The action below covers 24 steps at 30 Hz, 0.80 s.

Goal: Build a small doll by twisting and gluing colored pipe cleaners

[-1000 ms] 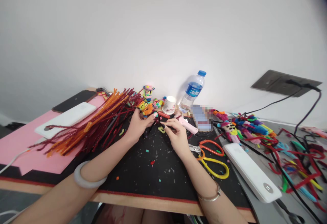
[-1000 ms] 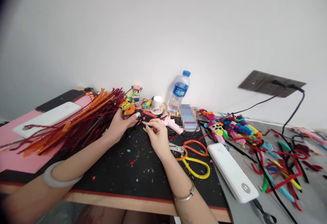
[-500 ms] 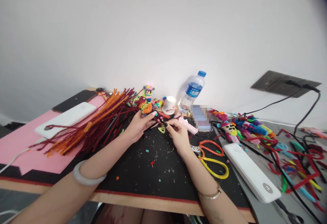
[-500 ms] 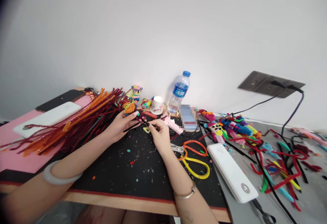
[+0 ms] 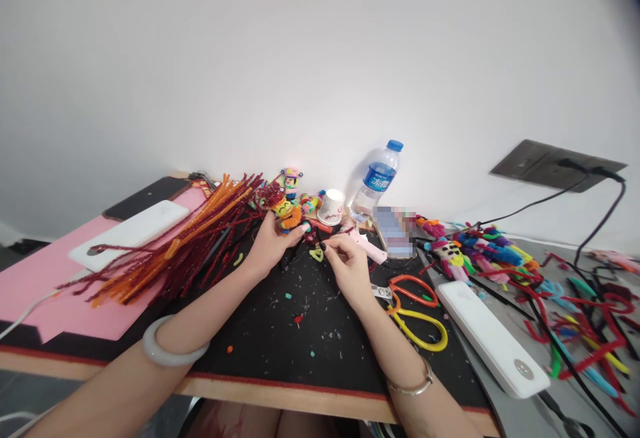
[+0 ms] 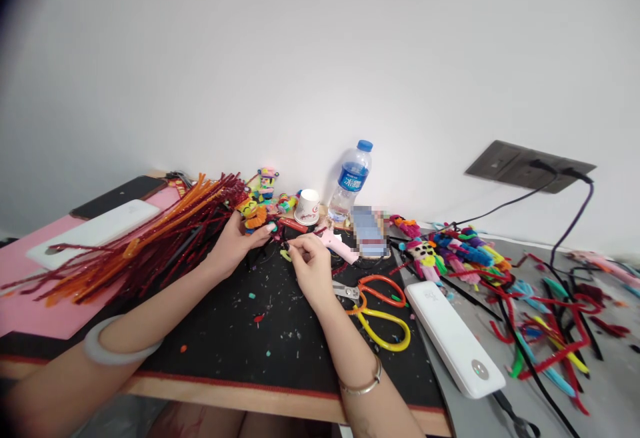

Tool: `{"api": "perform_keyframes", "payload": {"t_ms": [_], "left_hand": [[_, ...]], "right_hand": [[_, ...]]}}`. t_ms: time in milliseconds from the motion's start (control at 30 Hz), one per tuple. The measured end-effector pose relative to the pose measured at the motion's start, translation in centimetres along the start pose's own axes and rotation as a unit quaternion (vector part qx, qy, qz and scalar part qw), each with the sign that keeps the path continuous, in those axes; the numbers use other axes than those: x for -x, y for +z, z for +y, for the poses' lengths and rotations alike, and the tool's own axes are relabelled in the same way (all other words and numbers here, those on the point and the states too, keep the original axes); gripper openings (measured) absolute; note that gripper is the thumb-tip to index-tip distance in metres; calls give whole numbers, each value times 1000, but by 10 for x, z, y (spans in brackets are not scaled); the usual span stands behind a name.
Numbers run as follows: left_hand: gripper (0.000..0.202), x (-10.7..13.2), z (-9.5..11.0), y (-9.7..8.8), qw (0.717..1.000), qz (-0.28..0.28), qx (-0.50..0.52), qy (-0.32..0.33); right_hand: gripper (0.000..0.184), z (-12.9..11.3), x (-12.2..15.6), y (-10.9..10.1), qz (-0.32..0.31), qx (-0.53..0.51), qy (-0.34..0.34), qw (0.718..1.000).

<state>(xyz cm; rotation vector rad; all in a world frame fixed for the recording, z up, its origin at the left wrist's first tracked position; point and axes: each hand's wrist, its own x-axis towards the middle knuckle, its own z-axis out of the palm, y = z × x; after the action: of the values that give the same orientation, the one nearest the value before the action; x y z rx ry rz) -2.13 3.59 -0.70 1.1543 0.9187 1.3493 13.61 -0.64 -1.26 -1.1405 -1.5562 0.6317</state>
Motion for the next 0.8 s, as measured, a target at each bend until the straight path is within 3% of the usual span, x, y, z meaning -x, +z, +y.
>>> {"api": "perform_keyframes", "payload": {"t_ms": [100, 200, 300, 467, 567, 667, 733, 800], "left_hand": [[50, 1, 0, 0, 998, -11, -51, 42], [50, 1, 0, 0, 1000, -27, -11, -11], [48, -1, -1, -2, 998, -10, 47, -36], [43, -6, 2, -6, 995, 67, 76, -11], [41, -7, 5, -6, 994, 66, 89, -10], [39, -5, 5, -5, 993, 52, 107, -9], [38, -5, 5, -5, 993, 42, 112, -10], [38, -4, 5, -4, 994, 37, 105, -14]], "right_hand": [[14, -1, 0, -2, 43, 15, -4, 999], [19, 5, -2, -6, 111, 50, 39, 992], [22, 10, -3, -8, 121, 104, 67, 985], [20, 9, -4, -7, 92, 134, 32, 986], [19, 7, -3, -4, 42, 106, 28, 993], [20, 4, -1, 0, -50, 73, 13, 996], [21, 1, 0, 2, -93, 91, -16, 991], [22, 0, -1, -1, -94, 145, -44, 984]]}}
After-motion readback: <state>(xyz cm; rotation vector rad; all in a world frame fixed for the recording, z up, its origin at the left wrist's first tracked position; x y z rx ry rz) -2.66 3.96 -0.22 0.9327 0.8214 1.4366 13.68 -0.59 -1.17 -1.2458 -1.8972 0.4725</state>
